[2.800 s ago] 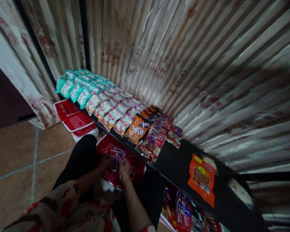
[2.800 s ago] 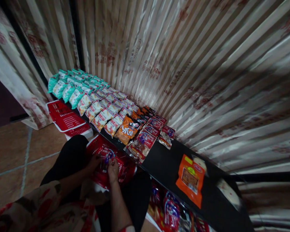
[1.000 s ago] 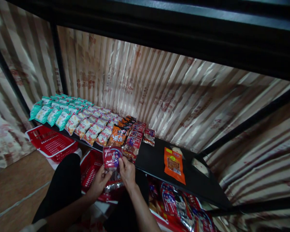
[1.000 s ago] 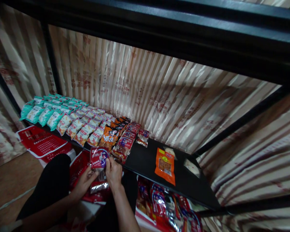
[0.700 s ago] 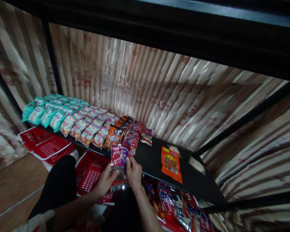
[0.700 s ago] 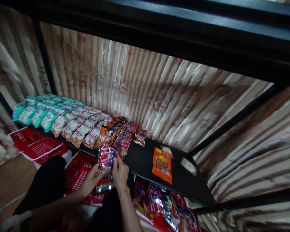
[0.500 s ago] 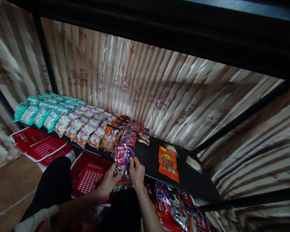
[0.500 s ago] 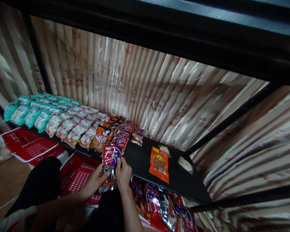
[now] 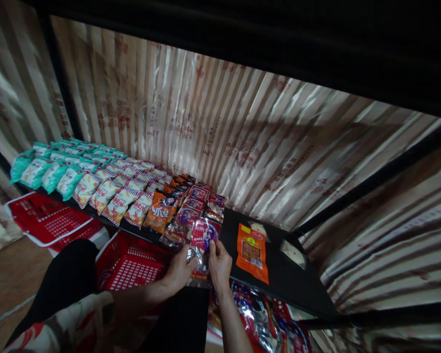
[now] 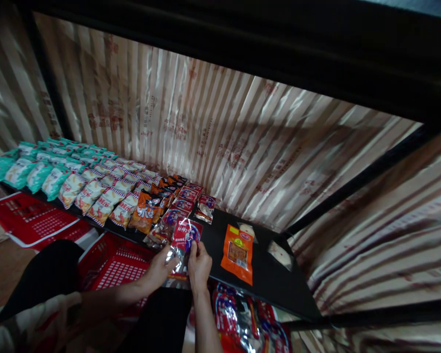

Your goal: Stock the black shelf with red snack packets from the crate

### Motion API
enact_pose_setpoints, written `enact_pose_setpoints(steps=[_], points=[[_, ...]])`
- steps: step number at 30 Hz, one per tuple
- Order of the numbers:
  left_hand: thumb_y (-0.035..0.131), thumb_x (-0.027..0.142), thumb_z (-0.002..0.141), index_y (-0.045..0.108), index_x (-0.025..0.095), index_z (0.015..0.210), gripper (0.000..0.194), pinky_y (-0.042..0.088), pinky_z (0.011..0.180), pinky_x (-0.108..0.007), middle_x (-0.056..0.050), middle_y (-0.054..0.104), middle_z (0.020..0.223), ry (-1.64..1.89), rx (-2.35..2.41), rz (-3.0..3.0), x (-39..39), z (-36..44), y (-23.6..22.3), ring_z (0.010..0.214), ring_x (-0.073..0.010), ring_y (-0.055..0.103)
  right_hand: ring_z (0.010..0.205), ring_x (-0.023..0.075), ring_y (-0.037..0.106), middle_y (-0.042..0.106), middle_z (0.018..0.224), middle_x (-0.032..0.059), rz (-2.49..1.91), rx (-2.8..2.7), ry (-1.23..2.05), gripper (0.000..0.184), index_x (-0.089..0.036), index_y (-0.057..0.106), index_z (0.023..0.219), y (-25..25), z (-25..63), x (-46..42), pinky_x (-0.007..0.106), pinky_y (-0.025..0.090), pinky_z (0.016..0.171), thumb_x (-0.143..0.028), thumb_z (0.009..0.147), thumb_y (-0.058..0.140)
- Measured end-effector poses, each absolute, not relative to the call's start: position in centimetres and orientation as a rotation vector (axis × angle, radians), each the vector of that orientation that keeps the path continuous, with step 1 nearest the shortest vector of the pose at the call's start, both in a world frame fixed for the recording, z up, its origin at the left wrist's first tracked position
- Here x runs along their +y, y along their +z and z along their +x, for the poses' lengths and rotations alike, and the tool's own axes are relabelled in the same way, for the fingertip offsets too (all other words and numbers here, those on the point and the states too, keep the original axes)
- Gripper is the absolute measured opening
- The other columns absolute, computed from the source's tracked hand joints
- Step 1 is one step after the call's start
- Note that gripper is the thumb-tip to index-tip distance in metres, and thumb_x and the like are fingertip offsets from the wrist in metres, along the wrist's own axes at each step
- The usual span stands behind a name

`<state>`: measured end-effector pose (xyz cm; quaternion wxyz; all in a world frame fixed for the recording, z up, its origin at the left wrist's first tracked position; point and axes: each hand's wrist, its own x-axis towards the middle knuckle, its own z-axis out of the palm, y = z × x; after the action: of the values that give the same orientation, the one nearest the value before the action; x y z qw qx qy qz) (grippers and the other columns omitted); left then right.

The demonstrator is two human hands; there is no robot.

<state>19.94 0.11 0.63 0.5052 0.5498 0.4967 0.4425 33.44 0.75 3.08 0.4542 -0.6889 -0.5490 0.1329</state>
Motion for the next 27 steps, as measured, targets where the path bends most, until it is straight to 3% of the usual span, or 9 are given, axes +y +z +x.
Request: enact_pose_setpoints(steps=[8,13,22,27], points=[[0.054,0.023,0.077,0.055,0.022,0.111,0.034,0.043,0.084,-0.027,-0.005,0.066,0.102,0.901,1.383,1.464,1.7,22.2,2.0,0.096,-0.0202,0.060,0.060,0.0168,0.058,0.066,0.067,0.0038,-1.660,-1.194,0.515,0.043,-0.018,0.061,0.078,2.4,35.9,1.6,0.023,0.041,0.055,-0.056,0.079,0.042],[0.048,0.021,0.082,0.049,0.015,0.119,0.038,0.042,0.088,-0.028,-0.010,0.063,0.109,0.763,1.478,1.556,2.9,23.5,2.8,0.101,-0.0201,0.058,0.054,0.0158,0.056,0.062,0.061,0.0014,-1.628,-1.093,0.672,0.045,-0.018,0.059,0.076,2.1,36.8,1.5,0.023,0.040,0.050,-0.060,0.076,0.044],[0.048,0.023,0.084,0.044,0.017,0.122,0.039,0.042,0.083,-0.022,-0.006,0.066,0.105,0.675,1.538,1.594,4.0,26.1,2.9,0.098,-0.0170,0.060,0.063,0.0184,0.061,0.068,0.069,0.0042,-1.731,-1.068,0.614,0.049,-0.018,0.063,0.081,0.5,38.2,1.3,0.024,0.043,0.056,-0.063,0.074,0.044],[0.047,0.020,0.085,0.039,0.017,0.128,0.044,0.040,0.086,-0.020,-0.006,0.063,0.113,0.632,1.572,1.539,4.6,27.4,3.1,0.103,-0.0159,0.058,0.070,0.0207,0.064,0.070,0.077,0.0056,-1.760,-1.021,0.584,0.047,-0.019,0.064,0.085,-0.2,38.9,1.4,0.026,0.045,0.061,-0.061,0.073,0.047]])
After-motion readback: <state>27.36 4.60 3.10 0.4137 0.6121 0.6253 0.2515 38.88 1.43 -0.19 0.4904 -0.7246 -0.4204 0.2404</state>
